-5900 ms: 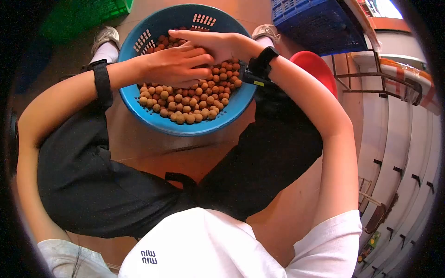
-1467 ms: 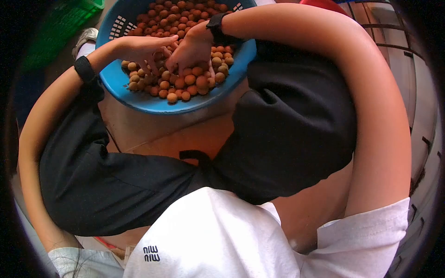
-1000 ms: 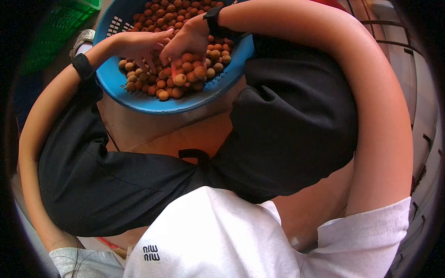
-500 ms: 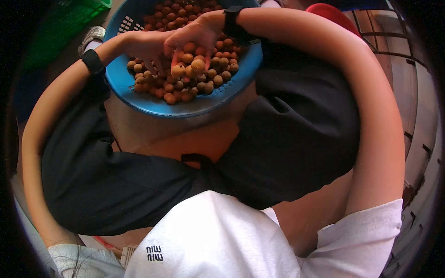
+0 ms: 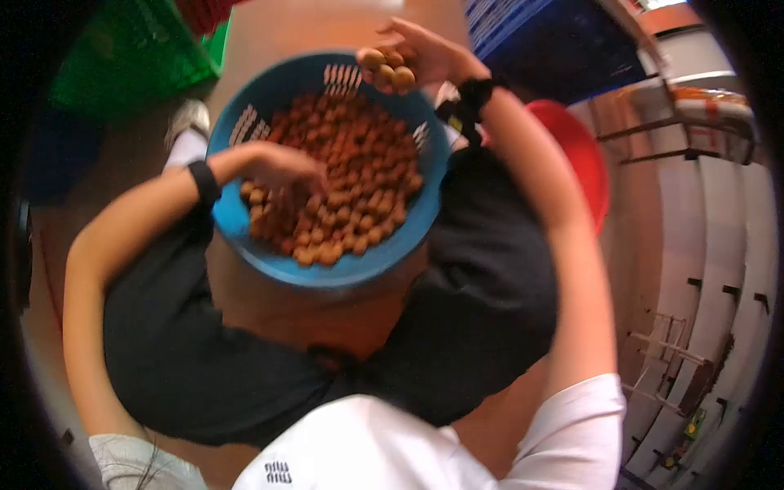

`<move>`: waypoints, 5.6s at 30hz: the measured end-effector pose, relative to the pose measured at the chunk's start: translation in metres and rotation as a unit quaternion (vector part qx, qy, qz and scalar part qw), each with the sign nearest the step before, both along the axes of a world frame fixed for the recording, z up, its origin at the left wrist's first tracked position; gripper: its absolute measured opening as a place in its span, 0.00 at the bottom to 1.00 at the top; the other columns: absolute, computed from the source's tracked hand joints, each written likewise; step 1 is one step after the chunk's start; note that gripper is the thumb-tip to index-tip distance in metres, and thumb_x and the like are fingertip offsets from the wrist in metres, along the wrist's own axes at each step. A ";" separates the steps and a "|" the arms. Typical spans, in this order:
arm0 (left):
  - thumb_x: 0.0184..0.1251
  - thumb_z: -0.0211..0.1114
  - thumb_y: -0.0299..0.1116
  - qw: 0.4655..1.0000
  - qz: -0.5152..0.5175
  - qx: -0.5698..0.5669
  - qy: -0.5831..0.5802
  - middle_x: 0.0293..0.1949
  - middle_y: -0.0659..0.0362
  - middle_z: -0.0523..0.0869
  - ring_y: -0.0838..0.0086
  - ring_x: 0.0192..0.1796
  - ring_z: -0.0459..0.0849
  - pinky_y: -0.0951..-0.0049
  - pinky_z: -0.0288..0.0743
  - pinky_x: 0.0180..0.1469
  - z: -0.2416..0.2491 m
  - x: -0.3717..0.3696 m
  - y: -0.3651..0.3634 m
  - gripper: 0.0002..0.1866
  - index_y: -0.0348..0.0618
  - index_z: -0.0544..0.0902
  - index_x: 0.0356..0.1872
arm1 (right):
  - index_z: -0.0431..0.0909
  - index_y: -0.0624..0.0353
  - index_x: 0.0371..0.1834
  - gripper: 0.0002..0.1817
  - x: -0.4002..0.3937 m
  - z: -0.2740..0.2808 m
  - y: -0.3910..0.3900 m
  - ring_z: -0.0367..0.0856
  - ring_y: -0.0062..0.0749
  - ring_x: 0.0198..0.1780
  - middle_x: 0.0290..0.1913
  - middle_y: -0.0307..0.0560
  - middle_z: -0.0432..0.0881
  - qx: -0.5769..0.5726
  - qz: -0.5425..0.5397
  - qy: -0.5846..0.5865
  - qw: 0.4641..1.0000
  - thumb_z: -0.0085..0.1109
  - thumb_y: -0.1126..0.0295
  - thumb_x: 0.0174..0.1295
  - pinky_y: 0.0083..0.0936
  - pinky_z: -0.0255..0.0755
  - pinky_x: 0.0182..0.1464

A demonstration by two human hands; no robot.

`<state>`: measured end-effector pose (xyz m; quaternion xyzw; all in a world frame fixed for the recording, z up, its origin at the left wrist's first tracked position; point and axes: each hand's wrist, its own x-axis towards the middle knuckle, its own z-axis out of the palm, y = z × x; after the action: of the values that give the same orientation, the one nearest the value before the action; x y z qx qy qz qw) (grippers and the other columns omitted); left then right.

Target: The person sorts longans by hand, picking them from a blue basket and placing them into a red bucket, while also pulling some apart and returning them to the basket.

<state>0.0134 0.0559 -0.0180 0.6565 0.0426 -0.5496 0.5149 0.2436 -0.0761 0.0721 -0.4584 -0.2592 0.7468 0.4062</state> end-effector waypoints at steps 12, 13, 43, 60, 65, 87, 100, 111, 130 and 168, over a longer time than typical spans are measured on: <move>0.64 0.45 0.41 0.994 -0.001 0.082 -0.065 0.52 0.55 0.75 0.64 0.45 0.80 0.69 0.74 0.48 0.013 -0.001 -0.001 0.23 0.41 0.66 0.58 | 0.69 0.56 0.51 0.24 0.095 -0.028 -0.325 0.72 0.36 0.37 0.46 0.50 0.73 0.087 -0.626 0.017 0.775 0.40 0.53 0.56 0.26 0.73 0.35; 0.64 0.45 0.40 0.994 0.010 0.089 -0.071 0.52 0.55 0.75 0.65 0.45 0.80 0.69 0.75 0.47 0.019 -0.003 -0.002 0.23 0.41 0.66 0.58 | 0.68 0.57 0.53 0.26 0.085 -0.039 -0.349 0.73 0.39 0.39 0.49 0.51 0.73 0.066 -0.678 -0.008 0.732 0.38 0.51 0.57 0.31 0.74 0.41; 0.54 0.54 0.35 0.755 -0.081 0.474 -0.445 0.51 0.45 0.66 0.46 0.46 0.70 0.54 0.68 0.49 -0.029 -0.009 0.034 0.19 0.37 0.71 0.47 | 0.53 0.63 0.62 0.35 -0.148 -0.098 0.024 0.74 0.46 0.50 0.52 0.64 0.67 -0.046 0.303 -0.429 0.850 0.43 0.49 0.59 0.34 0.78 0.37; 0.63 0.46 0.39 0.849 -0.167 0.291 -0.408 0.42 0.49 0.79 0.55 0.47 0.75 0.58 0.67 0.50 -0.024 -0.013 0.012 0.19 0.44 0.68 0.53 | 0.55 0.57 0.64 0.48 -0.178 -0.070 0.022 0.66 0.55 0.57 0.65 0.61 0.54 -0.073 0.425 -0.479 0.765 0.38 0.31 0.48 0.43 0.69 0.53; 0.66 0.42 0.41 0.913 -0.153 0.277 -0.257 0.47 0.49 0.77 0.55 0.47 0.77 0.58 0.68 0.50 -0.019 0.001 0.009 0.19 0.45 0.67 0.54 | 0.52 0.57 0.66 0.50 -0.179 -0.081 0.029 0.69 0.58 0.55 0.65 0.65 0.51 -0.146 0.478 -0.440 0.746 0.41 0.30 0.46 0.44 0.71 0.50; 0.63 0.40 0.42 0.941 -0.196 0.204 -0.188 0.52 0.52 0.71 0.63 0.52 0.73 0.64 0.70 0.48 -0.006 -0.009 -0.006 0.22 0.46 0.68 0.55 | 0.65 0.53 0.52 0.24 -0.181 -0.086 0.012 0.75 0.29 0.42 0.43 0.47 0.73 -0.211 0.503 -0.280 0.790 0.45 0.51 0.56 0.30 0.83 0.30; 0.58 0.51 0.45 0.923 -0.256 0.224 -0.181 0.26 0.57 0.79 0.71 0.28 0.75 0.70 0.67 0.33 -0.011 -0.007 -0.004 0.19 0.38 0.78 0.31 | 0.73 0.53 0.31 0.13 -0.176 -0.070 -0.002 0.77 0.24 0.30 0.29 0.35 0.77 -0.270 0.472 -0.166 0.823 0.46 0.56 0.55 0.33 0.79 0.37; 0.57 0.59 0.44 0.919 -0.222 0.236 -0.227 0.37 0.54 0.80 0.68 0.37 0.80 0.69 0.71 0.37 -0.032 -0.011 0.018 0.19 0.41 0.77 0.42 | 0.75 0.48 0.31 0.15 -0.141 -0.054 0.006 0.71 0.24 0.22 0.30 0.36 0.75 -0.237 0.355 -0.243 0.871 0.55 0.50 0.51 0.18 0.65 0.26; 0.54 0.57 0.56 0.926 -0.253 0.252 -0.125 0.45 0.55 0.77 0.66 0.45 0.78 0.65 0.79 0.35 0.014 -0.021 -0.005 0.25 0.53 0.75 0.48 | 0.73 0.51 0.23 0.14 -0.128 -0.071 0.006 0.66 0.11 0.13 0.17 0.30 0.72 -0.279 0.424 -0.083 0.857 0.53 0.54 0.55 0.04 0.54 0.11; 0.33 0.65 0.27 0.599 -0.145 0.177 -0.767 0.36 0.59 0.71 0.68 0.40 0.72 0.68 0.74 0.36 0.085 0.002 -0.041 0.05 0.45 0.81 0.18 | 0.64 0.60 0.56 0.28 -0.004 0.038 -0.076 0.77 0.33 0.44 0.48 0.50 0.74 0.133 -0.002 -0.360 0.924 0.43 0.49 0.62 0.28 0.73 0.44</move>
<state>0.0157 0.0151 0.0667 0.9126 -0.3671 0.1070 0.1451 0.2397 -0.1517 0.1098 -0.6383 -0.4842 0.4896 0.3442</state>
